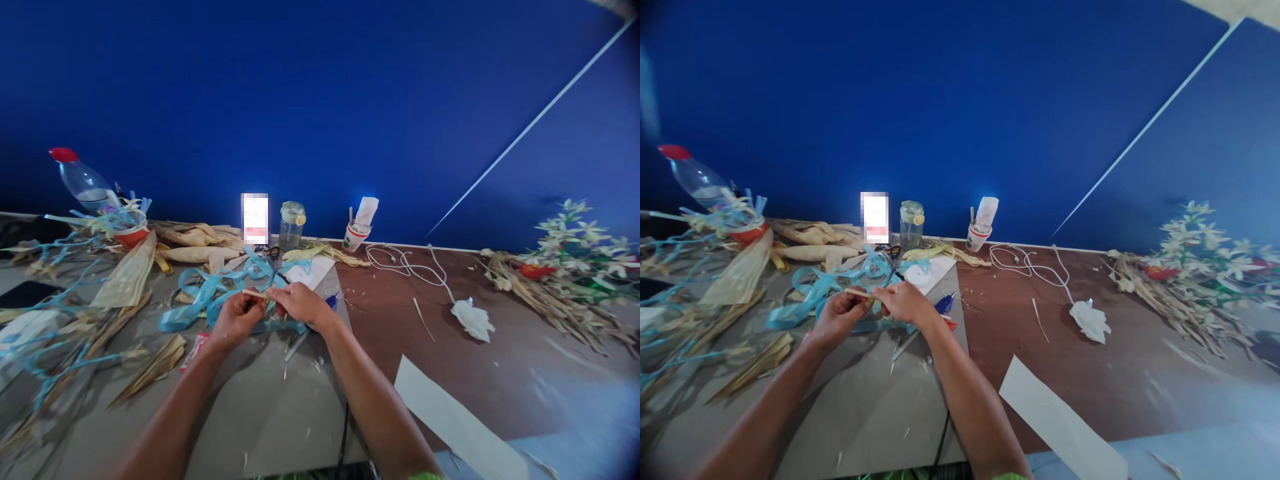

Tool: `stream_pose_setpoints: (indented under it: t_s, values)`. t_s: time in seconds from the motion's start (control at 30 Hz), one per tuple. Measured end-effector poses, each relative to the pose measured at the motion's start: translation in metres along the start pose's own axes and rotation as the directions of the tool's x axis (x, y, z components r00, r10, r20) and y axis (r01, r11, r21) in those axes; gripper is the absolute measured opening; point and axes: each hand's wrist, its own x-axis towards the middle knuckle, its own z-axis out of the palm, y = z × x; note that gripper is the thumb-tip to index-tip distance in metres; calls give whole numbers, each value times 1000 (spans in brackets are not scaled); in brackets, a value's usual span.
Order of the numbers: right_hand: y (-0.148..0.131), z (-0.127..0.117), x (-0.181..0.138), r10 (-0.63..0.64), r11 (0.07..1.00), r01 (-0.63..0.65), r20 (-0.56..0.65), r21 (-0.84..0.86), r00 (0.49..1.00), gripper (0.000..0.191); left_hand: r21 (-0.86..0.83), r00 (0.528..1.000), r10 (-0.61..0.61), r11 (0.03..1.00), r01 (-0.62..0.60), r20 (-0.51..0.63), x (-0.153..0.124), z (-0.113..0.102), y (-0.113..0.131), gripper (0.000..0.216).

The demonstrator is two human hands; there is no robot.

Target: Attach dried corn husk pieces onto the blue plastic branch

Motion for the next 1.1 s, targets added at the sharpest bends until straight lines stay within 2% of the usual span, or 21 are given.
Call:
stream_pose_setpoints:
  t_s: [0.07, 0.13, 0.17, 0.23, 0.3, 0.4, 0.5, 0.67, 0.73, 0.83, 0.97, 1.1]
  values:
    - [-1, -6, -4, 28, 995, -33, 47, 98, 999, 53, 112, 999, 42, 993, -43, 5, 0, -3, -2, 12]
    - [-2, -17, -11, 27, 985, -34, 40, 167, 999, 55, 206, 997, 60, 977, -51, -41, 1, -6, -4, 10]
    - [-2, -24, -13, 31, 984, -31, 1, 176, 1000, 56, 221, 995, 63, 974, -46, -71, 2, -7, -5, 11]
    - [-1, -35, -17, -11, 988, 35, -150, 153, 989, 57, 199, 992, 61, 979, -39, -106, 2, -8, -5, 13]
    - [3, -41, -17, -39, 996, 56, -234, 68, 972, 60, 170, 994, 55, 985, -38, -93, 2, -7, -4, 14]
    - [8, -36, -10, -1, 996, -13, -151, -92, 989, 66, 175, 998, 43, 984, -35, -42, 0, -3, -2, 12]
    - [9, -20, -4, -9, 984, -2, -60, -179, 998, 67, 145, 1000, 19, 989, -16, -21, -1, 1, -1, 13]
    - [6, 0, -1, -54, 970, 31, -89, -242, 995, 61, 37, 995, -79, 996, 82, -56, 0, 3, -2, 16]
    - [3, 2, -1, -66, 968, 39, -98, -249, 993, 56, 4, 997, -69, 998, 69, -43, 0, 3, -1, 17]
    - [1, 2, -1, -41, 986, 31, -60, -165, 997, 53, 40, 1000, 23, 999, -23, 9, -2, 2, 3, 17]
    - [5, 3, 1, 21, 1000, -21, 8, -13, 1000, 51, 217, 991, 134, 967, -135, 16, -5, 0, 7, 15]
    - [12, 4, 2, 10, 995, -15, 56, 95, 998, 50, 319, 977, 206, 924, -210, 44, -5, -3, 7, 14]
